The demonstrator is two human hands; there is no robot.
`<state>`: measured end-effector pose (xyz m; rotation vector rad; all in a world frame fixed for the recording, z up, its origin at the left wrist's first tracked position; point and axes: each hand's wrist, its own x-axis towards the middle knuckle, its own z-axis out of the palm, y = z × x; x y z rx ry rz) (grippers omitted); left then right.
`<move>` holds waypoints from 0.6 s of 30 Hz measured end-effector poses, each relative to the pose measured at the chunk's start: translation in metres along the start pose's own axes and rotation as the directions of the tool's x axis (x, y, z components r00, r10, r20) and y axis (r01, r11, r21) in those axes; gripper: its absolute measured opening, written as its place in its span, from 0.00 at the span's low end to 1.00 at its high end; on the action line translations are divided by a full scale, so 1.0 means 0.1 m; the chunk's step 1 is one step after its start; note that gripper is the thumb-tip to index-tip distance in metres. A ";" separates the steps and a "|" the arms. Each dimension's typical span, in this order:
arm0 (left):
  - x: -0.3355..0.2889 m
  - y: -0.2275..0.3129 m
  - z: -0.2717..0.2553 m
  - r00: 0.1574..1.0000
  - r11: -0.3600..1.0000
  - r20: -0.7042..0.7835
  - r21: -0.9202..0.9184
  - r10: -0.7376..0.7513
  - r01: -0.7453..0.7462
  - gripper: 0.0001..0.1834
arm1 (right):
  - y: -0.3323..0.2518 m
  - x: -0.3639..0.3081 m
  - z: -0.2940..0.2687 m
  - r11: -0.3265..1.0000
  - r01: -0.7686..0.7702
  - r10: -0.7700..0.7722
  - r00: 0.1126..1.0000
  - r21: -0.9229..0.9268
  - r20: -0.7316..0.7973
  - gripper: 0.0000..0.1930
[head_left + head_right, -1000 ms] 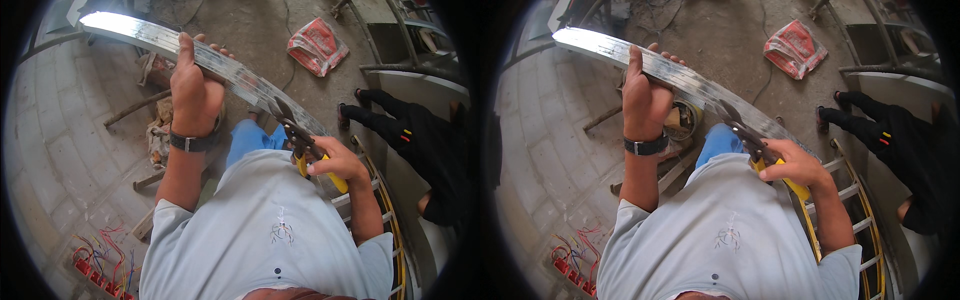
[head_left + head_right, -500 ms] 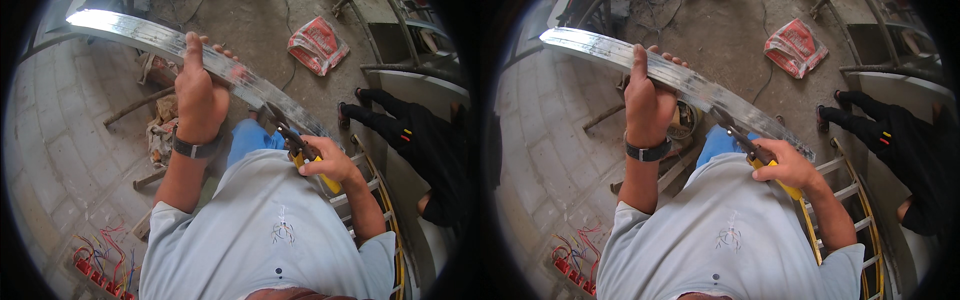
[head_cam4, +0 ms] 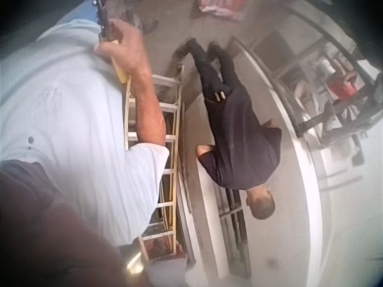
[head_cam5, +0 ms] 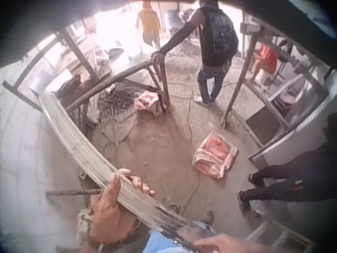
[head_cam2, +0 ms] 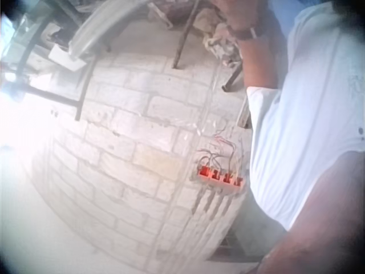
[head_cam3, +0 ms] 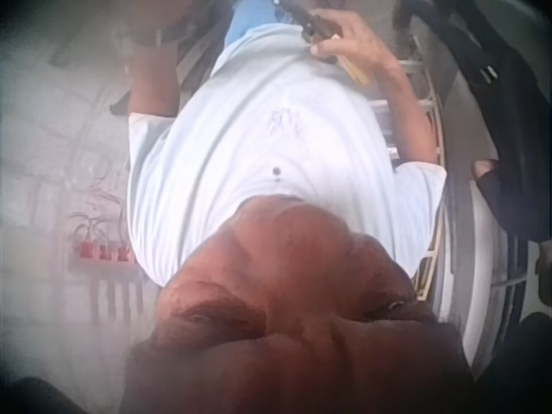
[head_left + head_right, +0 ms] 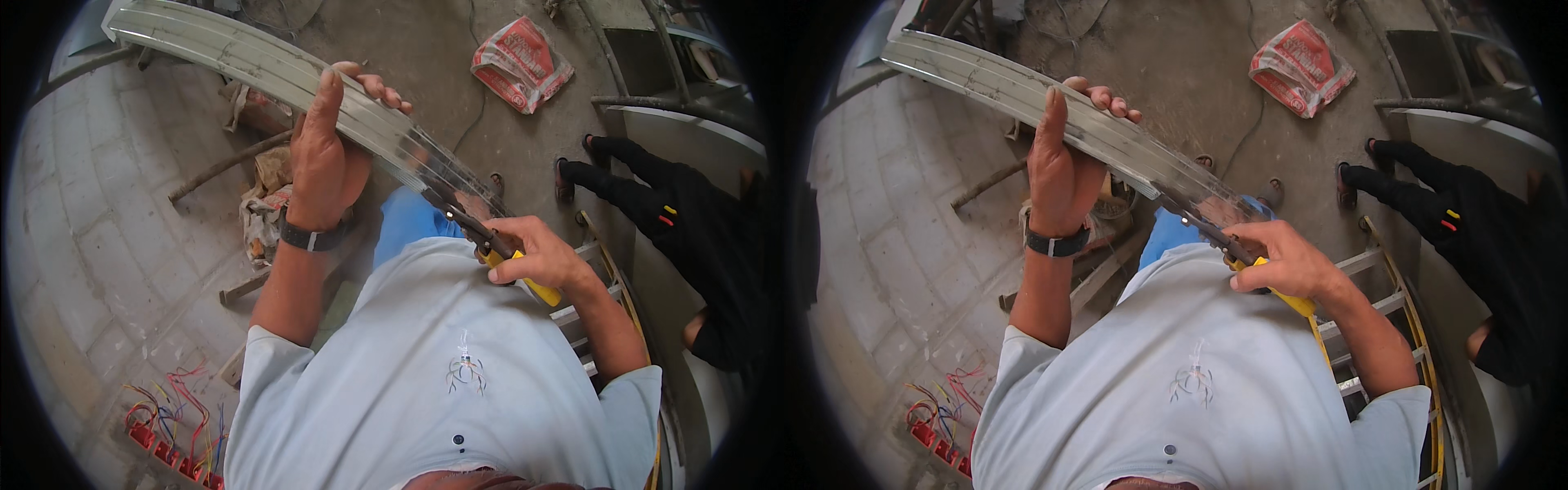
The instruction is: The person uses yellow-handled tin snips to cut a long, flat metal strap into shorter segments. They repeatedly position the snips, cut through the strap, and separate the pieces while standing in a construction area.
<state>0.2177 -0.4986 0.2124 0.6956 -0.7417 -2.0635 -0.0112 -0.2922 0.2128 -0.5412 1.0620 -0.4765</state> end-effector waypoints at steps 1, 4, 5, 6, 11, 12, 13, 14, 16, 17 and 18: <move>-0.02 -0.02 -0.03 1.000 1.000 -0.011 -0.015 0.008 -0.008 0.18 | -0.05 0.00 -0.01 1.000 -0.017 0.017 1.000 -0.015 0.007 0.35; -0.03 -0.06 -0.09 1.000 0.998 -0.015 -0.056 0.020 -0.021 0.17 | -0.06 0.01 -0.01 0.998 -0.040 0.040 0.999 -0.047 0.008 0.34; -0.04 -0.06 -0.11 1.000 0.998 -0.009 -0.058 0.022 -0.022 0.17 | -0.05 0.04 -0.01 0.997 -0.043 0.044 0.999 -0.058 0.015 0.34; -0.05 -0.05 -0.14 1.000 0.998 -0.002 -0.060 0.023 -0.023 0.17 | -0.04 0.05 0.01 0.998 -0.022 0.023 1.000 -0.063 0.008 0.30; -0.03 -0.07 -0.23 0.998 0.999 0.055 -0.052 0.012 -0.009 0.17 | -0.02 0.09 0.09 0.987 0.019 -0.018 1.000 -0.158 0.004 0.22; -0.03 -0.08 -0.25 0.998 0.998 0.063 -0.060 0.017 -0.013 0.16 | -0.03 0.09 0.10 0.985 0.008 -0.010 1.000 -0.172 -0.007 0.23; -0.03 -0.09 -0.26 0.998 0.997 0.066 -0.072 0.018 -0.014 0.16 | -0.05 0.09 0.13 0.982 -0.002 -0.001 1.000 -0.186 -0.019 0.25; -0.03 -0.10 -0.28 0.997 0.996 0.071 -0.084 0.019 -0.013 0.16 | -0.06 0.09 0.16 0.980 -0.013 0.007 0.999 -0.200 -0.033 0.26; -0.01 -0.15 -0.32 0.997 0.995 0.075 -0.099 0.011 -0.003 0.16 | -0.09 0.08 0.21 0.966 -0.072 0.055 0.996 -0.247 -0.075 0.29; -0.01 -0.18 -0.34 0.997 0.995 0.072 -0.101 0.001 0.007 0.16 | -0.10 0.08 0.23 0.958 -0.103 0.080 0.992 -0.268 -0.094 0.31; 0.00 -0.21 -0.36 0.998 0.995 0.069 -0.103 -0.009 0.016 0.16 | -0.12 0.07 0.26 0.954 -0.118 0.093 0.990 -0.277 -0.105 0.32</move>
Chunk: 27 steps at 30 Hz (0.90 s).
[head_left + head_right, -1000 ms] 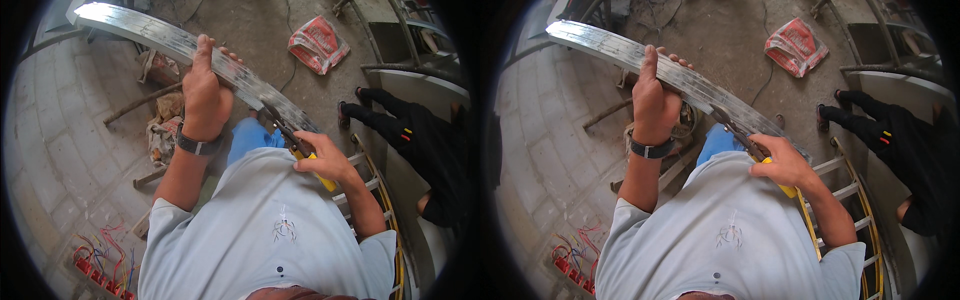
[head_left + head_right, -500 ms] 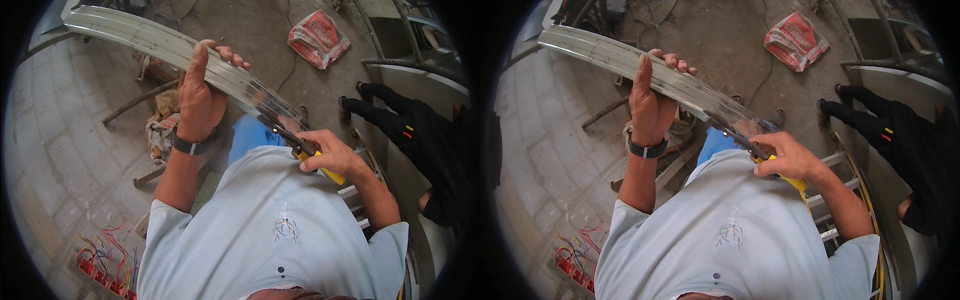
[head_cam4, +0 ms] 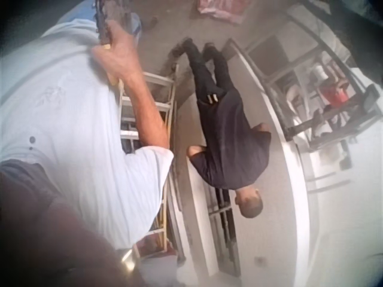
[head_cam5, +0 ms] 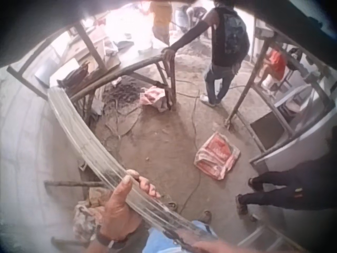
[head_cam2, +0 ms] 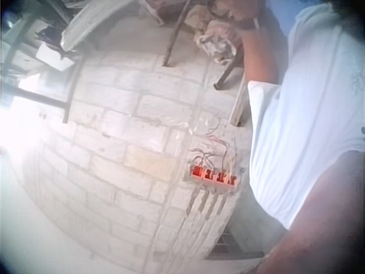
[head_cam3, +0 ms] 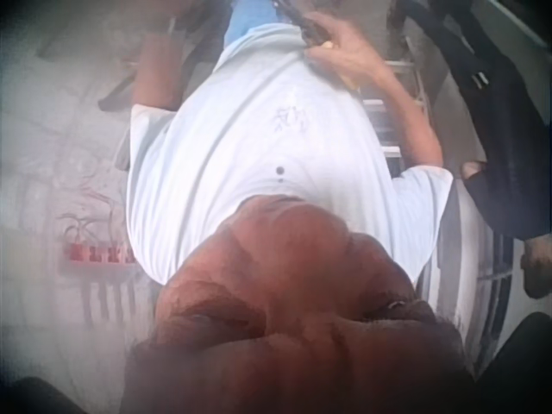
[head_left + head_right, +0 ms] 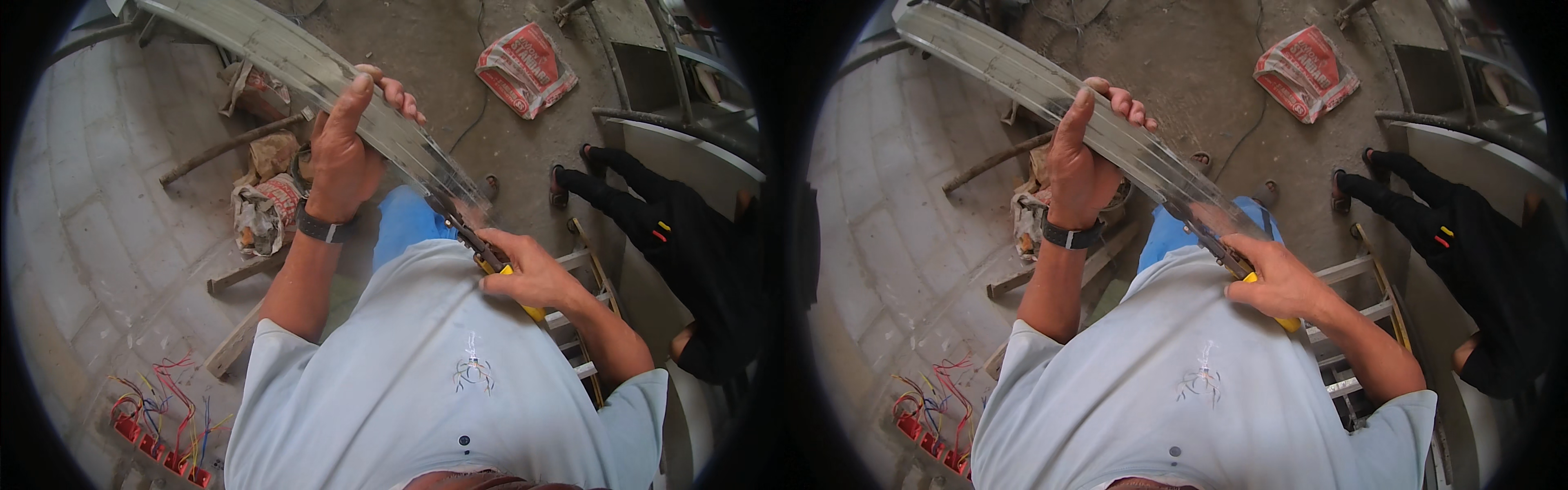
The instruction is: The person uses yellow-handled tin snips to cut a long, flat metal strap into shorter segments. They repeatedly position the snips, cut through the strap, and separate the pieces while standing in a construction area.
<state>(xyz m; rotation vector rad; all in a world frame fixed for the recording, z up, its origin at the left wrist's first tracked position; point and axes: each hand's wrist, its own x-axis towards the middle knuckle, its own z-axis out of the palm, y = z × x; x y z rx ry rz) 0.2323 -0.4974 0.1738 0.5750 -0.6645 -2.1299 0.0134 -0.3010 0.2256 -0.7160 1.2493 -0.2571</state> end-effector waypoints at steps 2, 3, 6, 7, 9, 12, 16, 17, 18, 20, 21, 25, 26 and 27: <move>-0.01 -0.01 0.01 1.000 0.999 0.000 0.031 -0.009 0.009 0.16 | -0.06 -0.04 0.02 0.999 -0.036 0.035 0.999 -0.023 -0.015 0.34; -0.02 -0.01 0.01 1.000 0.999 -0.001 0.044 -0.014 0.014 0.15 | -0.03 -0.04 0.02 0.999 -0.023 0.024 1.000 0.025 -0.016 0.34; 0.06 -0.03 0.04 0.999 0.999 -0.015 -0.007 -0.046 0.046 0.15 | 0.02 -0.02 -0.03 0.996 -0.013 0.012 1.000 0.084 0.007 0.34; 0.05 -0.02 0.03 0.999 0.999 -0.016 -0.001 -0.044 0.044 0.15 | -0.02 -0.02 -0.07 0.998 -0.033 0.032 0.999 0.051 0.032 0.33; 0.02 0.00 0.01 0.999 0.999 -0.017 0.015 -0.050 0.051 0.15 | -0.04 0.00 -0.07 0.999 -0.041 0.040 0.998 0.010 0.051 0.32; 0.03 0.01 -0.09 1.000 0.999 0.014 0.030 -0.013 0.013 0.16 | -0.03 0.04 -0.06 0.999 -0.002 0.003 0.999 -0.035 0.036 0.31; 0.01 0.00 -0.11 1.000 1.000 -0.011 0.004 -0.009 0.009 0.15 | -0.03 0.06 -0.07 0.993 0.015 -0.010 0.999 -0.117 0.038 0.30; 0.01 -0.01 -0.13 1.000 1.000 -0.006 -0.023 -0.006 0.006 0.15 | -0.02 0.07 -0.07 0.991 0.013 -0.008 0.999 -0.135 0.039 0.30; 0.01 -0.02 -0.15 1.000 0.999 -0.001 -0.050 -0.003 0.003 0.15 | -0.01 0.07 -0.07 0.990 0.028 -0.024 0.999 -0.135 0.037 0.31; -0.01 -0.05 -0.17 1.000 0.994 -0.018 -0.110 0.007 -0.009 0.13 | 0.03 0.10 -0.06 0.989 0.060 -0.056 0.998 -0.138 0.030 0.31; -0.01 -0.06 -0.17 1.000 0.990 -0.025 -0.139 0.013 -0.016 0.12 | 0.04 0.12 -0.06 0.992 0.036 -0.035 0.999 -0.125 0.015 0.31; 0.00 -0.07 -0.18 0.999 1.000 -0.031 -0.023 -0.017 0.016 0.15 | 0.02 0.16 -0.02 0.996 -0.005 -0.002 0.997 -0.089 -0.075 0.29; 0.01 -0.10 -0.19 1.000 0.999 -0.027 -0.040 -0.011 0.010 0.15 | 0.03 0.15 0.00 0.997 -0.006 -0.003 0.994 -0.082 -0.110 0.28; 0.01 -0.11 -0.20 1.000 0.998 -0.022 -0.057 -0.005 0.004 0.15 | 0.06 0.15 0.02 0.996 0.020 -0.030 0.993 -0.088 -0.113 0.28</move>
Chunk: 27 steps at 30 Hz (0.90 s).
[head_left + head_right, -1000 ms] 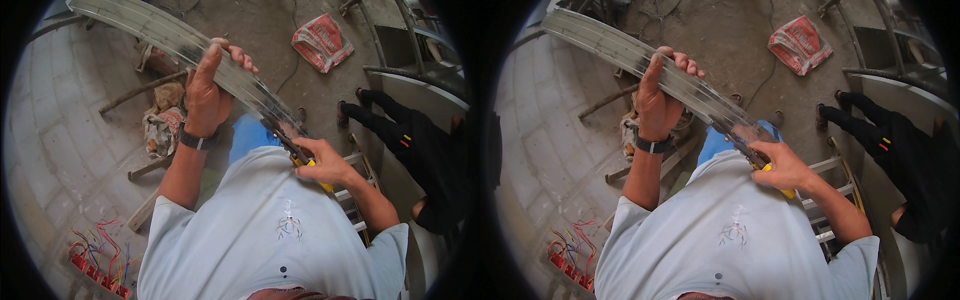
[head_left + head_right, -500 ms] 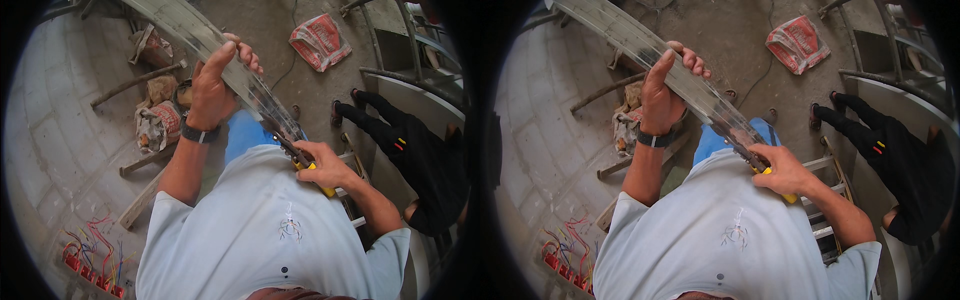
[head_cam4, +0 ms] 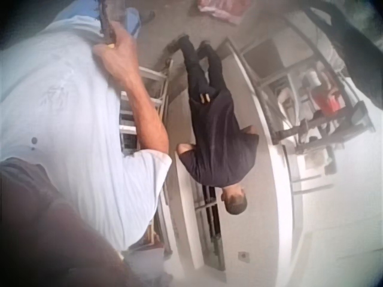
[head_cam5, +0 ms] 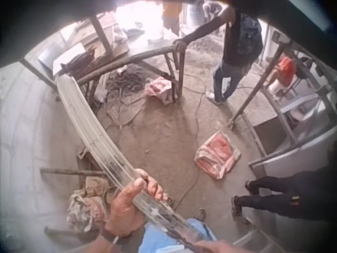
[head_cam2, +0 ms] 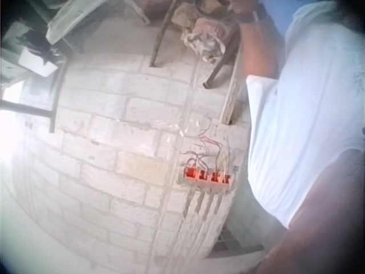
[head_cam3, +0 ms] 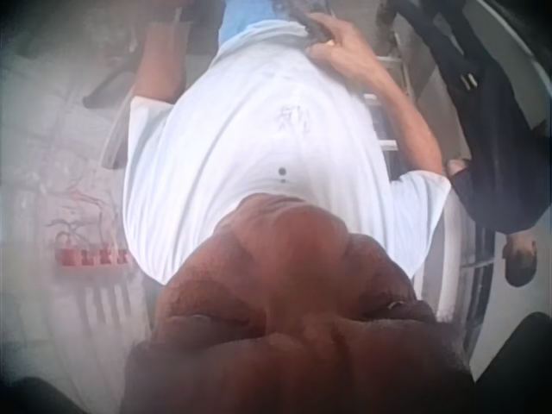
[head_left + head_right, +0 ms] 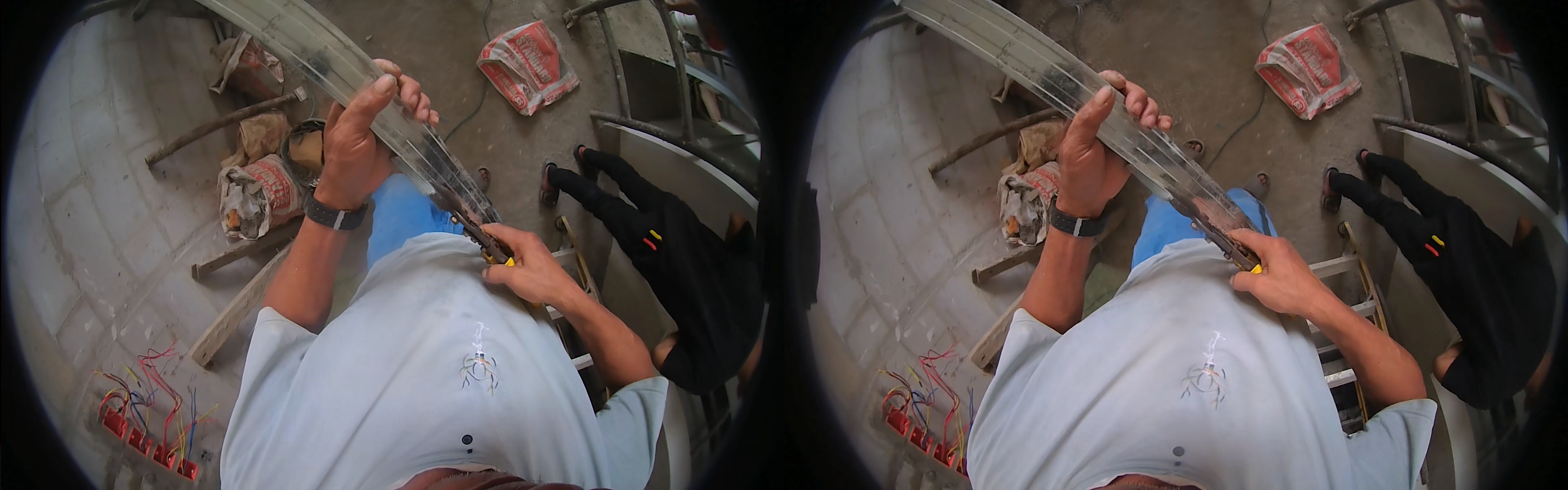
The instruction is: The person uses yellow-handled tin snips to cut a long, flat metal strap into shorter segments. They repeatedly position the snips, cut through the strap, and separate the pieces while standing in a construction area.
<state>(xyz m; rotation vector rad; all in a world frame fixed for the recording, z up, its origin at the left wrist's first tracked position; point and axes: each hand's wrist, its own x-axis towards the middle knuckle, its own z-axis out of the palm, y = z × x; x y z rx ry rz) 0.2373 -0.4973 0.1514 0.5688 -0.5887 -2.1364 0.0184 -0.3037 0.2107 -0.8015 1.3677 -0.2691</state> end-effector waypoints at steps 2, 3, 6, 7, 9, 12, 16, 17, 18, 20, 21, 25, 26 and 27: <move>-0.02 -0.01 -0.03 1.000 1.000 -0.001 -0.013 0.005 -0.005 0.14 | 0.10 0.02 0.03 0.999 0.053 -0.053 0.999 -0.010 -0.013 0.28; -0.03 -0.02 -0.04 1.000 1.000 -0.001 -0.021 0.008 -0.008 0.14 | 0.11 0.02 0.02 0.997 0.067 -0.067 0.998 -0.030 -0.010 0.27; -0.02 -0.03 -0.07 1.000 0.999 -0.008 -0.033 0.019 -0.019 0.13 | 0.13 0.09 -0.02 0.989 0.127 -0.128 0.992 -0.080 -0.001 0.25; -0.01 -0.03 -0.07 1.000 0.999 0.008 -0.041 0.022 -0.022 0.13 | 0.17 0.13 -0.03 0.983 0.156 -0.157 0.988 -0.092 -0.001 0.25; -0.02 -0.03 -0.10 0.999 0.998 0.032 -0.054 0.025 -0.023 0.13 | 0.19 0.16 -0.02 0.976 0.187 -0.187 0.982 -0.111 0.006 0.23; -0.03 -0.04 -0.16 1.000 0.997 0.001 -0.070 0.015 -0.015 0.13 | 0.18 0.20 -0.02 0.972 0.192 -0.191 0.981 -0.136 0.018 0.21; -0.04 -0.02 -0.23 1.000 0.993 0.000 -0.117 0.011 -0.011 0.13 | 0.15 0.25 0.03 0.965 0.219 -0.221 0.975 -0.145 0.002 0.19; -0.04 0.00 -0.25 1.000 0.990 -0.003 -0.139 0.013 -0.013 0.13 | 0.13 0.27 0.03 0.961 0.235 -0.239 0.971 -0.148 -0.012 0.19; -0.03 0.01 -0.27 1.000 0.987 -0.005 -0.161 0.016 -0.016 0.13 | 0.12 0.29 0.02 0.962 0.226 -0.229 0.973 -0.151 0.000 0.19; -0.03 0.05 -0.28 1.000 0.983 -0.014 -0.181 0.019 -0.022 0.12 | 0.06 0.32 -0.01 0.965 0.210 -0.209 0.978 -0.158 0.025 0.18; -0.04 0.06 -0.29 1.000 0.981 -0.020 -0.191 0.021 -0.024 0.11 | 0.03 0.33 -0.02 0.968 0.191 -0.189 0.981 -0.165 0.028 0.19; -0.04 0.05 -0.33 0.996 0.981 -0.086 -0.190 0.034 -0.050 0.11 | -0.04 0.32 0.00 0.977 0.133 -0.132 0.991 -0.168 0.019 0.23; -0.06 0.05 -0.34 0.994 0.981 -0.104 -0.187 0.034 -0.053 0.12 | -0.04 0.31 0.01 0.979 0.121 -0.120 0.993 -0.163 0.021 0.24; -0.08 0.04 -0.35 0.992 0.981 -0.122 -0.184 0.034 -0.056 0.12 | -0.08 0.30 -0.01 0.983 0.083 -0.080 0.996 -0.162 0.027 0.25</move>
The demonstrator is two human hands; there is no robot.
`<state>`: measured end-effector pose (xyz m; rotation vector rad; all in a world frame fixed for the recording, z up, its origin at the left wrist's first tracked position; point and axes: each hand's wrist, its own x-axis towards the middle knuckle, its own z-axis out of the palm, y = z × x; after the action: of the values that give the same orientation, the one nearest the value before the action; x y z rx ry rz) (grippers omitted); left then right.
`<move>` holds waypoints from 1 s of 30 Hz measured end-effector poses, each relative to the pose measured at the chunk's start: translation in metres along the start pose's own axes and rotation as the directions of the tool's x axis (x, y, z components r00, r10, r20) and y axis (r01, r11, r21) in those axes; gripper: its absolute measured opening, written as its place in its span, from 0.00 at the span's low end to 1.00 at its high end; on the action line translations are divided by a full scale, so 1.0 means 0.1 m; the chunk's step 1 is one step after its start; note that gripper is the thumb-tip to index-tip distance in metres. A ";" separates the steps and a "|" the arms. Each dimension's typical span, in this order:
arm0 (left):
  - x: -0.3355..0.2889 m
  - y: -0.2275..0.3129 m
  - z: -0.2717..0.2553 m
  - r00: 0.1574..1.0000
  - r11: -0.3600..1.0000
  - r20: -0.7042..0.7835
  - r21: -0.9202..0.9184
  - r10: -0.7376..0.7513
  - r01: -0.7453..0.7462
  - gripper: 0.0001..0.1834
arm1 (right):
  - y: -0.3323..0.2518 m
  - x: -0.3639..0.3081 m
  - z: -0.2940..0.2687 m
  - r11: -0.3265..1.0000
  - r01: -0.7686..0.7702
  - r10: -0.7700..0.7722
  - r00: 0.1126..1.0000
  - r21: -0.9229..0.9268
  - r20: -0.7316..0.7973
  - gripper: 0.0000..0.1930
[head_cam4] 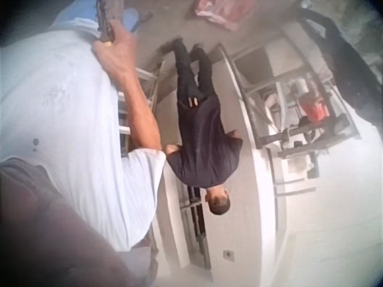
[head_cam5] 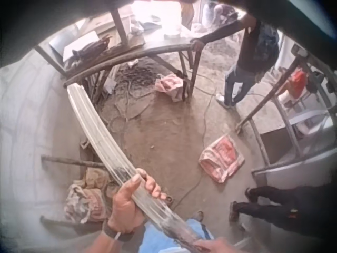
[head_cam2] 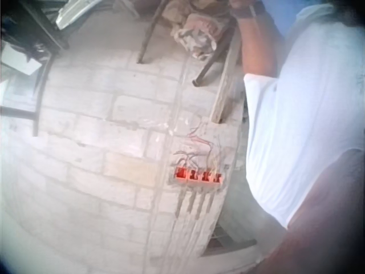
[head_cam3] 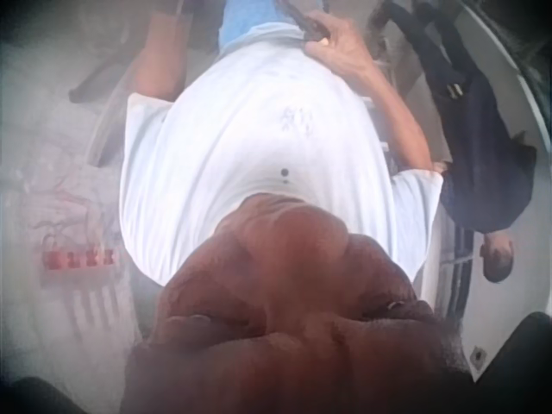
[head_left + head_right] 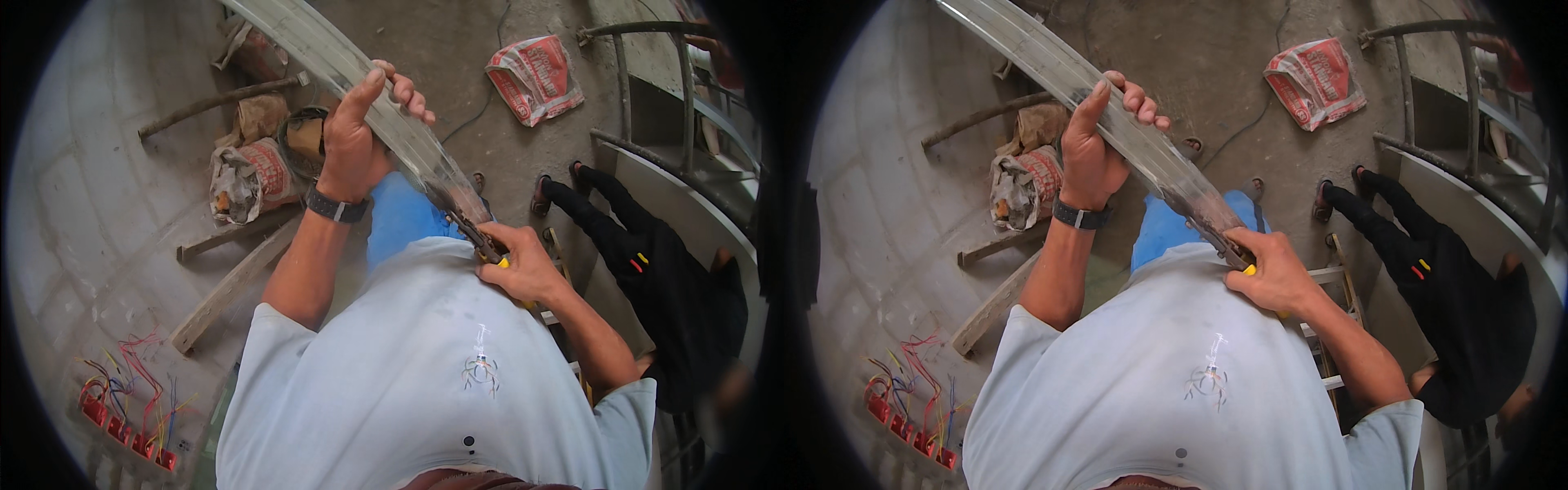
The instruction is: The person uses yellow-handled tin snips to cut a long, flat metal strap into shorter segments. They repeatedly position the snips, cut through the strap, and separate the pieces while standing in a construction area.
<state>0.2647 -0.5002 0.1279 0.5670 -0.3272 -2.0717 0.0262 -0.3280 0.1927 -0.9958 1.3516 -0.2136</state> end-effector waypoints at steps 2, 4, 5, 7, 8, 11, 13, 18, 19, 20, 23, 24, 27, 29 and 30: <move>-0.02 -0.02 0.04 0.998 1.000 -0.060 0.025 -0.009 0.010 0.15 | -0.11 -0.01 -0.10 0.997 -0.073 0.073 0.997 0.004 0.025 0.27; -0.03 -0.04 0.06 0.995 0.999 -0.100 0.037 -0.012 0.016 0.17 | -0.12 0.01 -0.20 0.998 -0.012 0.014 0.999 -0.054 0.034 0.28; -0.03 -0.06 0.05 0.994 0.999 -0.106 0.035 -0.018 0.022 0.17 | -0.11 0.01 -0.23 0.997 0.016 -0.013 0.999 -0.080 0.034 0.29; -0.03 -0.08 0.01 0.992 0.999 -0.124 0.043 -0.019 0.024 0.18 | -0.11 0.05 -0.24 0.998 -0.005 0.008 0.999 -0.060 0.053 0.30; -0.02 -0.10 -0.03 0.991 0.998 -0.133 0.053 -0.014 0.021 0.18 | -0.09 0.05 -0.25 0.999 -0.016 0.019 0.998 -0.052 0.060 0.30; -0.03 -0.15 -0.08 0.981 0.996 -0.193 0.093 0.030 -0.012 0.18 | -0.04 0.06 -0.20 0.992 -0.125 0.121 0.984 0.023 0.127 0.31; -0.06 -0.14 -0.10 0.976 0.994 -0.212 0.101 0.056 -0.035 0.18 | -0.06 0.13 -0.28 0.981 -0.188 0.172 0.960 0.056 0.219 0.30; -0.06 -0.16 -0.16 0.985 0.992 -0.163 0.121 0.058 -0.038 0.19 | -0.03 0.13 -0.14 0.988 -0.034 0.044 0.997 -0.150 0.059 0.28; -0.07 -0.18 -0.17 0.982 0.992 -0.176 0.114 0.069 -0.049 0.19 | -0.12 0.13 -0.15 0.968 -0.036 0.047 0.998 -0.247 0.038 0.28; -0.08 -0.22 -0.16 0.980 0.993 -0.186 0.102 0.077 -0.059 0.19 | -0.16 0.13 -0.16 0.938 -0.045 0.052 0.999 -0.343 0.012 0.27; -0.14 -0.26 -0.13 0.982 0.995 -0.172 0.070 0.084 -0.073 0.20 | -0.15 0.20 -0.25 0.952 -0.180 0.205 0.976 -0.249 0.079 0.27; -0.16 -0.26 -0.14 0.983 0.995 -0.161 0.059 0.084 -0.076 0.20 | -0.12 0.21 -0.30 0.972 -0.166 0.188 0.974 -0.164 0.125 0.27; -0.13 -0.22 -0.20 0.993 0.998 -0.106 0.035 0.050 -0.047 0.21 | 0.00 0.23 -0.33 0.986 -0.159 0.142 0.963 0.058 0.231 0.27; -0.22 -0.22 -0.16 0.991 0.997 -0.115 0.055 0.065 -0.059 0.21 | 0.08 0.21 -0.27 0.970 -0.193 0.147 0.950 0.147 0.276 0.26; -0.25 -0.23 -0.15 0.990 0.996 -0.121 0.063 0.071 -0.064 0.21 | 0.06 0.20 -0.28 0.964 -0.220 0.172 0.944 0.150 0.283 0.26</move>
<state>0.2675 -0.4673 0.1117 0.7064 -0.3320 -1.9576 0.0043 -0.3510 0.1768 -0.7041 1.1515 -0.0452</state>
